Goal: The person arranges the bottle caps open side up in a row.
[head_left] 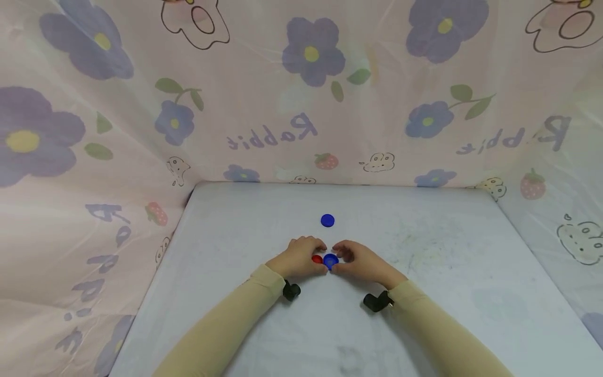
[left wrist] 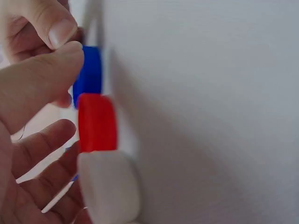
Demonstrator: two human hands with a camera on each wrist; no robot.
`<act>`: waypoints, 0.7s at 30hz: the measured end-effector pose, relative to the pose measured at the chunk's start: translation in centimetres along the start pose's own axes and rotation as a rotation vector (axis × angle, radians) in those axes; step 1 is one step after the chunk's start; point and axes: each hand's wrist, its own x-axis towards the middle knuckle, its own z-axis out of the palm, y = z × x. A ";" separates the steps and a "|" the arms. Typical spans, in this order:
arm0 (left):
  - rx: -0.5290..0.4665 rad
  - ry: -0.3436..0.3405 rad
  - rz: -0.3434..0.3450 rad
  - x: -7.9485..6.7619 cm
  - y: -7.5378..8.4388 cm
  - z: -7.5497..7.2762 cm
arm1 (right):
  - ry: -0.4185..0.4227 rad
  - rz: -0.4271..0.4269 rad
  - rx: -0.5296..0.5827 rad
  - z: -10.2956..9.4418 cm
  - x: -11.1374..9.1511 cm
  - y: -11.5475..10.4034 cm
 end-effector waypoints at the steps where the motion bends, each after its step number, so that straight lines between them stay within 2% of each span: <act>1: -0.031 0.001 -0.011 0.1 -0.1 -0.2 | 0.007 0.002 0.006 -0.3 0.1 -0.2; 7: -0.253 0.042 -0.052 0.3 -0.1 -1.7 | 0.089 -0.008 0.011 -1.5 0.9 -0.2; 10: -0.333 0.071 -0.079 0.5 -0.1 -2.1 | 0.113 0.002 0.025 -1.9 1.3 -0.2; 14: -0.349 0.109 -0.111 0.7 -0.3 -2.4 | 0.143 0.021 0.029 -2.3 1.9 -0.3; 21: -0.403 0.141 -0.120 1.6 -0.6 -3.0 | 0.178 0.035 0.048 -2.5 2.8 -0.8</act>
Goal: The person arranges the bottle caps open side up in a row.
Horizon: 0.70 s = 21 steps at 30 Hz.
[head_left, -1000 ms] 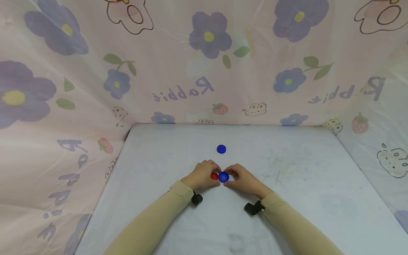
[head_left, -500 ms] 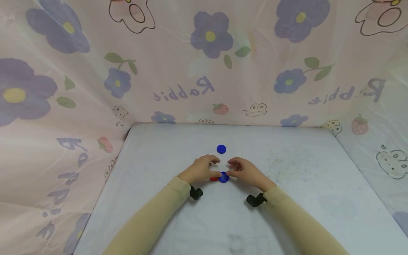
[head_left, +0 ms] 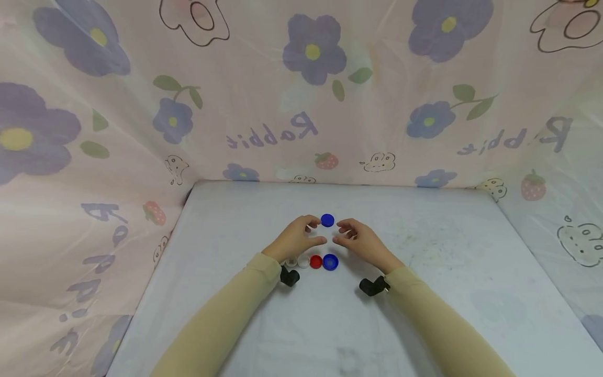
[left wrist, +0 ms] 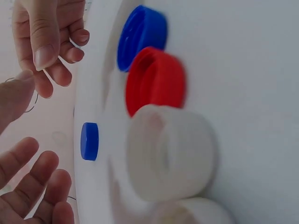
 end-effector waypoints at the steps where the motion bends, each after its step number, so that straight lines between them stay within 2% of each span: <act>1: -0.013 0.003 -0.002 0.2 0.1 -0.1 | 0.006 -0.005 0.001 0.0 0.1 0.0; 5: -0.047 0.009 0.002 1.1 0.1 -0.5 | 0.033 -0.002 0.017 0.2 0.8 0.1; 12: -0.025 0.000 0.003 3.1 -0.1 -0.8 | 0.070 0.020 0.049 0.5 2.5 0.3; 21: -0.039 -0.035 -0.083 5.2 -0.9 -1.6 | 0.090 0.040 0.083 1.2 4.3 1.0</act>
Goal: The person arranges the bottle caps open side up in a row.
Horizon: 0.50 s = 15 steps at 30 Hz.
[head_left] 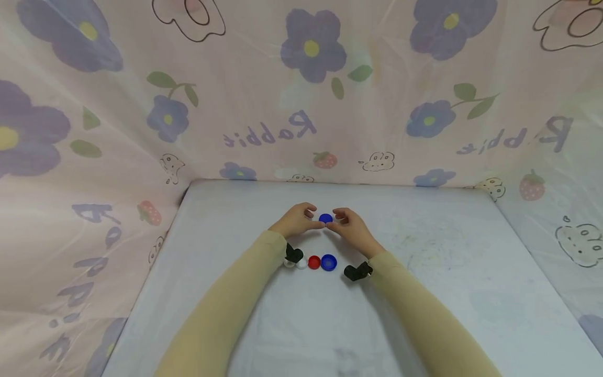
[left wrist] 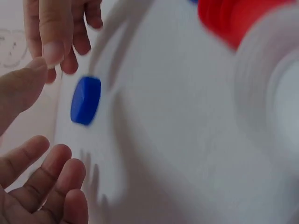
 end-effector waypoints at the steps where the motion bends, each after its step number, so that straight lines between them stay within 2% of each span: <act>1: 0.002 -0.003 -0.011 0.2 -0.1 0.0 | -0.002 0.007 0.003 0.1 0.2 0.1; 9: -0.005 -0.039 -0.040 1.2 -0.6 0.3 | -0.055 0.065 -0.009 0.6 1.3 0.9; 15: -0.026 -0.042 -0.073 1.5 -1.1 0.7 | -0.076 0.082 -0.084 1.2 1.5 1.6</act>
